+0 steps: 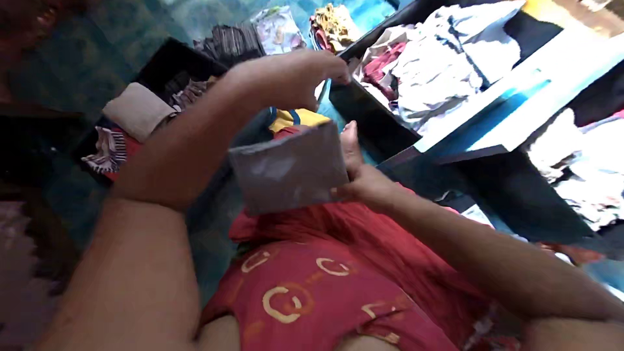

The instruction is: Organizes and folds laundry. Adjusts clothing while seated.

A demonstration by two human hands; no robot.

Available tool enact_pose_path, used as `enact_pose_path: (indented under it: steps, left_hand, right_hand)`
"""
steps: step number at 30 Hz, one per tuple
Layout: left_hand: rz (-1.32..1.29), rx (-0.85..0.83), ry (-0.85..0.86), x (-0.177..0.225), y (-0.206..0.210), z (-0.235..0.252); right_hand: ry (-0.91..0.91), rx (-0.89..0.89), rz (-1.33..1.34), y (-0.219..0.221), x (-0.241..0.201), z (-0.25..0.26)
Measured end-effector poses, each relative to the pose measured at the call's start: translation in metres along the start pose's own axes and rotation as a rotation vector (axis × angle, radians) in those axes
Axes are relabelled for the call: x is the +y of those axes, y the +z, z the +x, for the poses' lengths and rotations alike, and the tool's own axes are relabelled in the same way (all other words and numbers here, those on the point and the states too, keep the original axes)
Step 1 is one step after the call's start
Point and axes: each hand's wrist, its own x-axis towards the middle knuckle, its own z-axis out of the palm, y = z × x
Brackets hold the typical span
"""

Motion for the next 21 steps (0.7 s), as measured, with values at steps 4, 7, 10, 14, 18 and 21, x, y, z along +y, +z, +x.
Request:
enact_pose_path:
  steps: [4,7,10,14,18,21]
  left_hand:
    - [-0.157,0.450,-0.371,-0.021,0.037,-0.028]
    - [-0.249,0.643,-0.326,0.007,0.117,-0.074]
    - [-0.140,0.361,-0.275,0.033,0.209,-0.095]
    - [-0.087,0.378,-0.490,0.014,0.247,-0.096]
    - [-0.336,0.376,-0.720,-0.003,0.243,-0.099]
    - [-0.420,0.198,-0.891,-0.012,0.210,-0.094]
  right_hand:
    - [0.260,-0.019,0.011,-0.020,0.052,0.010]
    - [-0.189,0.279,-0.365,-0.027,0.064,0.005]
    - [-0.884,0.459,-0.806,-0.010,0.062,0.015]
    - [-1.047,0.124,-0.844,0.019,0.059,0.050]
    - [-0.911,0.072,-0.660,0.013,0.081,0.084]
    - [-0.827,0.108,-0.623,0.008,0.083,0.077]
